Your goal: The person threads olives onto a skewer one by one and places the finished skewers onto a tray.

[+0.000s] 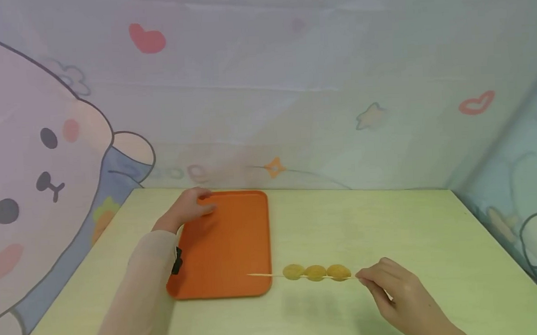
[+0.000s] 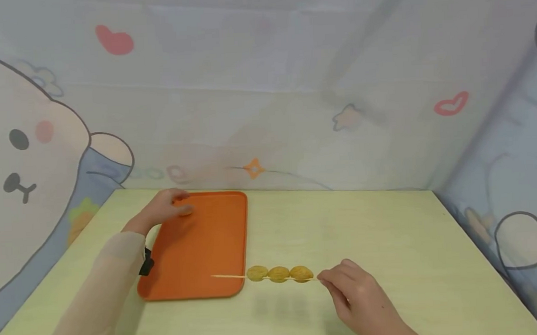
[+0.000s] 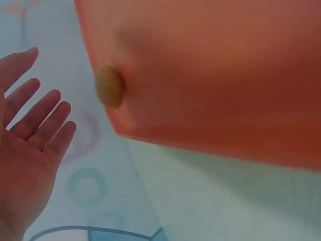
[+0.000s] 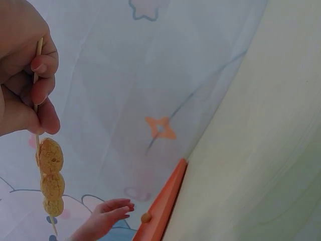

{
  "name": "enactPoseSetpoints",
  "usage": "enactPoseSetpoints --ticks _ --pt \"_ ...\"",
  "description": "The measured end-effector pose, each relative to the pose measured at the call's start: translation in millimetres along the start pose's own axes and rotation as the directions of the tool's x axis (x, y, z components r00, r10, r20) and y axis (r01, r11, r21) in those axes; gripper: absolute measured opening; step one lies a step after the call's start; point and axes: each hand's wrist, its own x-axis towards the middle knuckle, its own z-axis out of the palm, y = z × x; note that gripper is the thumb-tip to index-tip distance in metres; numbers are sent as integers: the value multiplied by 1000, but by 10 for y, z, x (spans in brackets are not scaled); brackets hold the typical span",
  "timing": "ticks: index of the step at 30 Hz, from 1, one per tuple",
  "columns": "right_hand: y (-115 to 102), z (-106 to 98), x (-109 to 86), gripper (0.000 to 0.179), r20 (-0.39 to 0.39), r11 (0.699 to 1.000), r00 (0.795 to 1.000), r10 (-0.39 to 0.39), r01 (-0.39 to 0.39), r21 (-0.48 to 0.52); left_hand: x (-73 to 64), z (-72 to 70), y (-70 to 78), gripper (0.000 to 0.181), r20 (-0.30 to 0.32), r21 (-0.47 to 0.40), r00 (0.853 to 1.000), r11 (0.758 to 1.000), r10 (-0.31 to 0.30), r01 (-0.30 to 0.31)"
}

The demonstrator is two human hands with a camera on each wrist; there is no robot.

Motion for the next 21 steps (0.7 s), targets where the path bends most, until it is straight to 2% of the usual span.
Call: enactPoseSetpoints --ticks 3,6,16,21 --pt "3 5 2 40 1 1000 1000 3 -3 10 34 46 -79 48 15 9 999 999 -37 37" --pt "5 9 0 40 12 1000 1000 14 -14 7 62 105 -158 48 21 27 999 999 -48 47" --pt "12 25 -22 34 -12 999 1000 -27 27 31 87 225 -327 37 4 55 999 997 -48 48" --pt "22 11 -54 37 3 1000 1000 7 -8 12 129 255 -351 34 9 98 999 995 -36 34"
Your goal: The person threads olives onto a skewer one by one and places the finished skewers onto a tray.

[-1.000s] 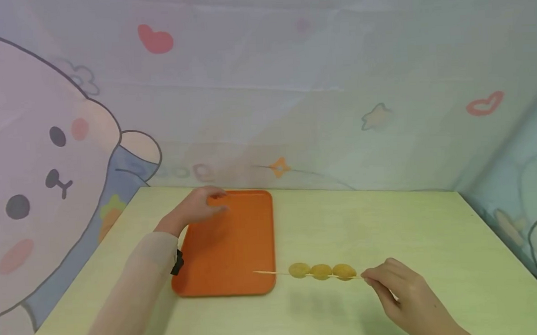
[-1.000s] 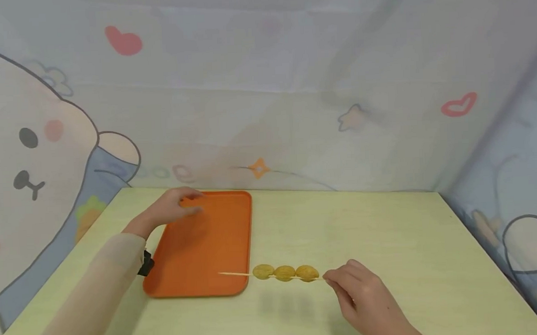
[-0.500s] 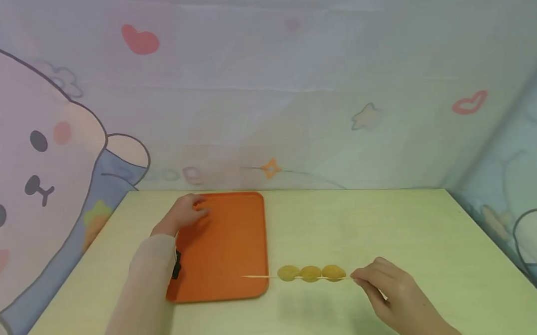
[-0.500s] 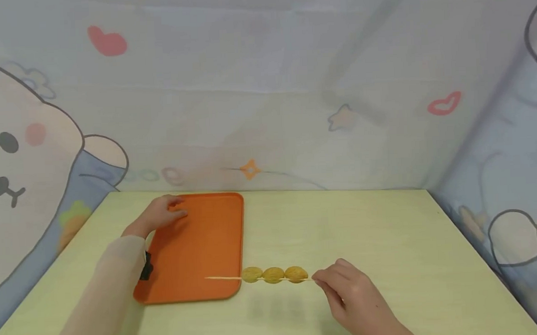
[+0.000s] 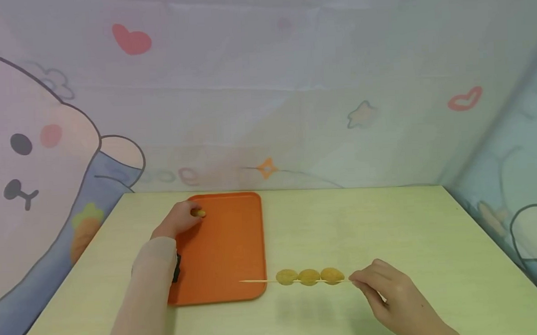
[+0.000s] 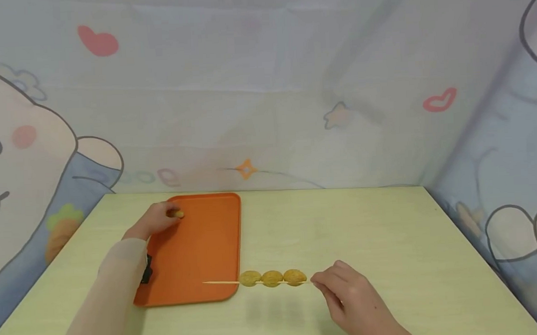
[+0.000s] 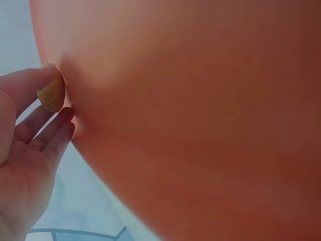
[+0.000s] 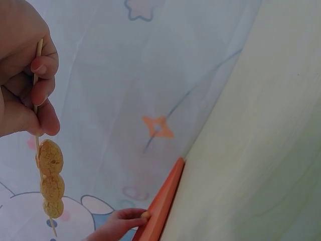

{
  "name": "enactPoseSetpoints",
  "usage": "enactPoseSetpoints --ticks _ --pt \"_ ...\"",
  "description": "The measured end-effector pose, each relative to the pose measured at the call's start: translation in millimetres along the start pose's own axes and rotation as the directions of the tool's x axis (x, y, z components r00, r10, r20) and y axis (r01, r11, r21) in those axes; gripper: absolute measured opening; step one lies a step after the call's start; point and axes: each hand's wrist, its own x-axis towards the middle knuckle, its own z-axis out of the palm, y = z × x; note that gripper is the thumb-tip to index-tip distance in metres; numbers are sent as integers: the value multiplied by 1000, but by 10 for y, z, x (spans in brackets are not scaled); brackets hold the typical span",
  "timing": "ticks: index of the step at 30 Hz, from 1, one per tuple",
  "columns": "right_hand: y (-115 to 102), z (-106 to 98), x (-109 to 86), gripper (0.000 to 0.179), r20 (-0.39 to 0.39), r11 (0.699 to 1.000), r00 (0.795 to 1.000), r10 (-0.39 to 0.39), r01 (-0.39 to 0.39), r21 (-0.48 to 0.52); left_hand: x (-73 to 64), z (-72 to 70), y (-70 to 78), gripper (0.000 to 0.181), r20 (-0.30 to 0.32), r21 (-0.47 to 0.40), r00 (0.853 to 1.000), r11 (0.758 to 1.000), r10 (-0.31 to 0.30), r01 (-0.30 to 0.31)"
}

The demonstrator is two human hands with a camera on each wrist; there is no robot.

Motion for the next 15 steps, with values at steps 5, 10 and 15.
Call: enactPoseSetpoints --ticks 5,10,15 --pt "12 -2 -16 37 -3 1000 1000 -2 2 -3 7 -1 1 32 -2 31 1000 999 6 -6" --pt "35 14 -22 35 -21 1000 1000 -19 19 8 5 11 10 25 -30 43 999 999 24 -23" --pt "62 27 -21 36 -19 1000 1000 -19 19 8 6 -7 71 19 -55 2 997 999 48 -48"
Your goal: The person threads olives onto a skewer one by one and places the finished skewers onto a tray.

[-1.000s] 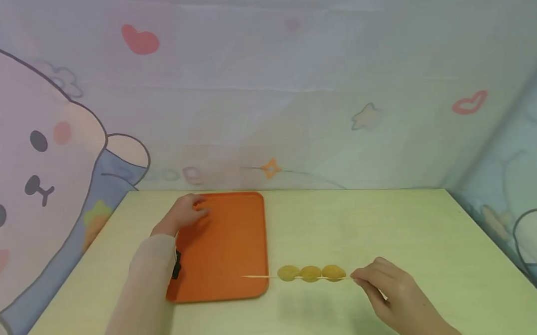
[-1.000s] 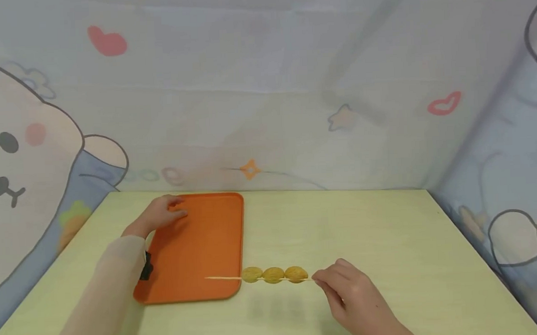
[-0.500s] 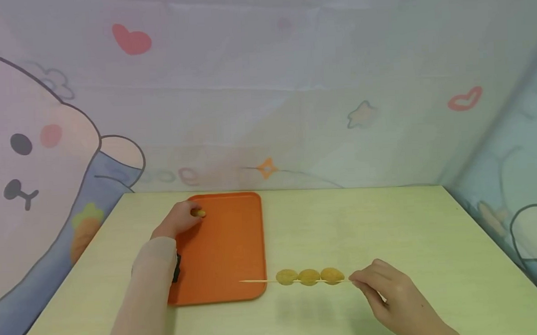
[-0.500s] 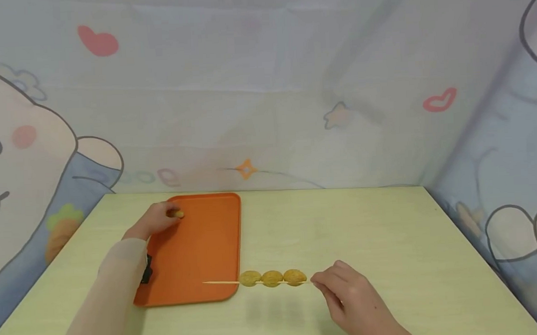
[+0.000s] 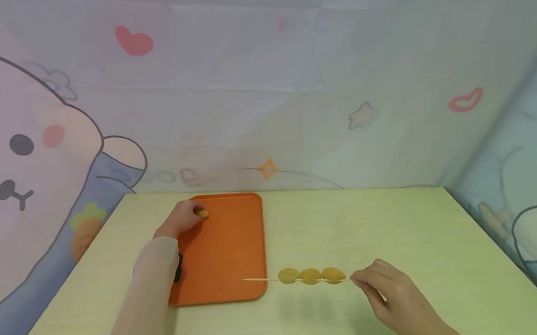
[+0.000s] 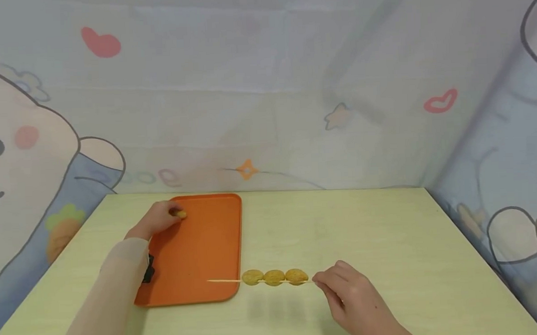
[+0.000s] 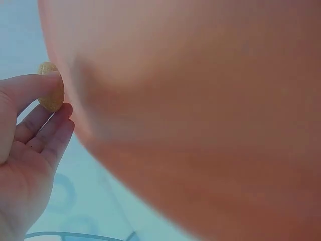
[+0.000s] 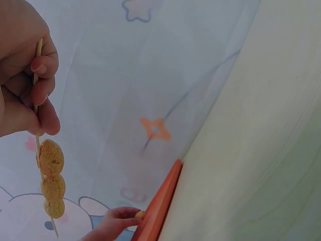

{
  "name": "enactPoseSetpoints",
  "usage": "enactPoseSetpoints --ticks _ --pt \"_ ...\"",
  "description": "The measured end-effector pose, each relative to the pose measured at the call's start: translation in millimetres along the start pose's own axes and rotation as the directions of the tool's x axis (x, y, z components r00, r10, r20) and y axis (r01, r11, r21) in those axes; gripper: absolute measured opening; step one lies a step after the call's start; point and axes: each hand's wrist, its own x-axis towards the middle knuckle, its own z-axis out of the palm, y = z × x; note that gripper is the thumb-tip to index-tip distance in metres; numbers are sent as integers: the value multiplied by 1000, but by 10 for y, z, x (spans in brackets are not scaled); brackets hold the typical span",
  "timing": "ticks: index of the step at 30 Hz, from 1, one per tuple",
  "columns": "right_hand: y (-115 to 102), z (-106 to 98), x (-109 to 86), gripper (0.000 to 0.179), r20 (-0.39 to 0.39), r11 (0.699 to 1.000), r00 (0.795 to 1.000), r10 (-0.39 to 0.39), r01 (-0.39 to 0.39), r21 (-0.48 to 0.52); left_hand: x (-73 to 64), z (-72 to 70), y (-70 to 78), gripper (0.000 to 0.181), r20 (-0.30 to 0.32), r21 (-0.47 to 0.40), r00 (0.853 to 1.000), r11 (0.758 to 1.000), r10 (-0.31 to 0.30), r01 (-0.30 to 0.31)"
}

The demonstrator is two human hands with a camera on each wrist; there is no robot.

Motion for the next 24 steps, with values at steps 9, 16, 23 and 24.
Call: enactPoseSetpoints --ticks 9,16,23,24 --pt "8 -18 30 39 -8 1000 1000 -2 2 6 -63 -136 197 18 -16 -115 998 991 69 -70" --pt "17 -12 20 37 -25 1000 1000 -12 12 1 -199 -251 395 12 -13 -74 992 989 125 -126" --pt "42 -43 -19 38 -29 1000 1000 -4 4 -18 -424 -321 627 14 6 -69 978 976 209 -208" --pt "41 -51 -20 38 -28 1000 1000 -3 3 -22 -465 -325 660 15 6 -74 974 971 226 -225"
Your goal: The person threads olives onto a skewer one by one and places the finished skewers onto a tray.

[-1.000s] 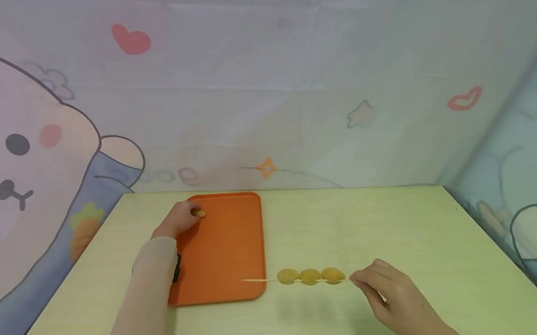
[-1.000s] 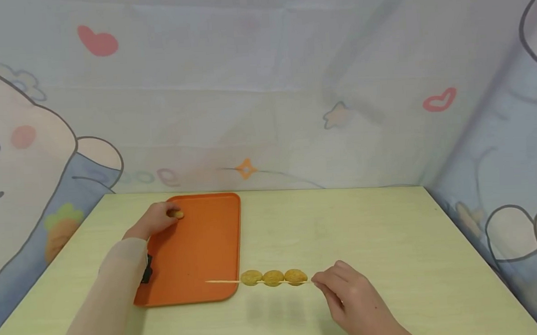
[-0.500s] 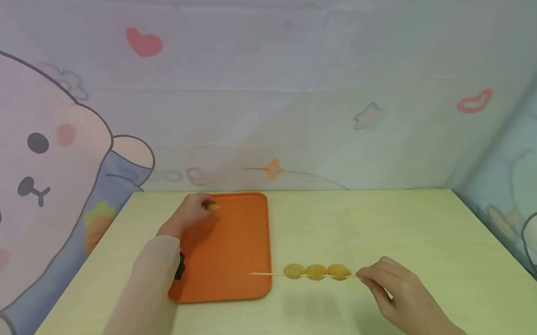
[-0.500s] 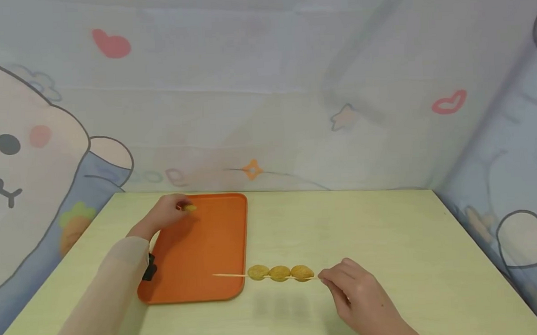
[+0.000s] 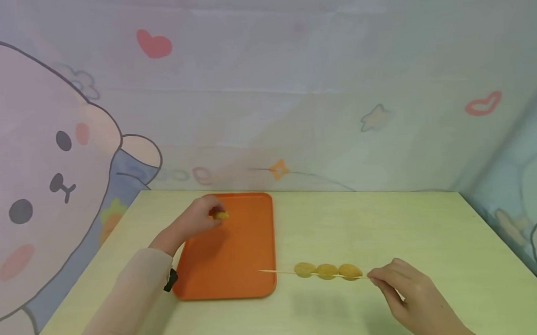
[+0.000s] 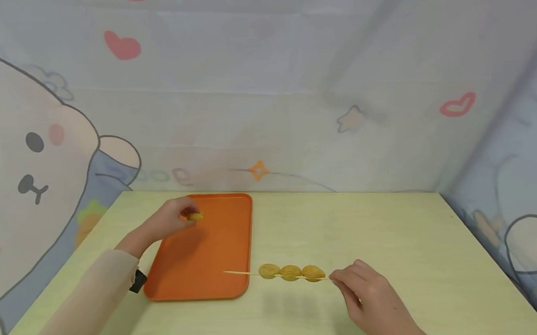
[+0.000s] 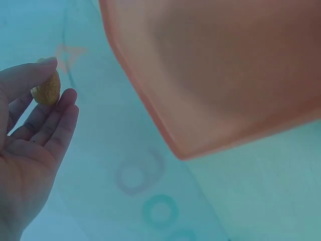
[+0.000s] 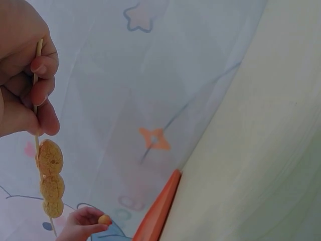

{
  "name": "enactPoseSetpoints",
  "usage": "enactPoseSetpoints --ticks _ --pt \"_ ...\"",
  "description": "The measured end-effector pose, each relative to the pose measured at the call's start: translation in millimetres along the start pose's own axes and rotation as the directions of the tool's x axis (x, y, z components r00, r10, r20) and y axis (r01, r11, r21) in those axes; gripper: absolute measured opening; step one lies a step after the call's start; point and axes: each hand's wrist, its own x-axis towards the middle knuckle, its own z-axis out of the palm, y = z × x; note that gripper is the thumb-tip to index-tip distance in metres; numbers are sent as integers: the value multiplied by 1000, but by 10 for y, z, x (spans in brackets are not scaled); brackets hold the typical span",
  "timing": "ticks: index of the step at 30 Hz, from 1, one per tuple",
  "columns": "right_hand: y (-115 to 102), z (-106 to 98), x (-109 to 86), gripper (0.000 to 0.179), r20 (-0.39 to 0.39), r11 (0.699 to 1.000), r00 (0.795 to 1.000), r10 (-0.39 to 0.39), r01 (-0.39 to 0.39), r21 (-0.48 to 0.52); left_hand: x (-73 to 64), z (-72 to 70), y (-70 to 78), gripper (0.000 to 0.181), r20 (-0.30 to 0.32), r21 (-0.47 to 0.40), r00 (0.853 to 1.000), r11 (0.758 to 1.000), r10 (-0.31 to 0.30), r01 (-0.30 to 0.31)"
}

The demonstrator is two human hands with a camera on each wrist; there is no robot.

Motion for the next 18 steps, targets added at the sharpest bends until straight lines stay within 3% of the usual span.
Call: enactPoseSetpoints --ticks 4,10,18 --pt "-6 -27 4 39 0 1000 1000 -8 8 -7 -112 26 182 17 11 -7 996 996 86 -86" --pt "-21 -55 21 39 0 1000 1000 -28 28 -14 -250 106 451 20 13 28 975 974 223 -224" --pt "-81 -100 56 41 14 999 1000 -18 19 -37 -446 197 744 23 13 -4 957 957 289 -289"
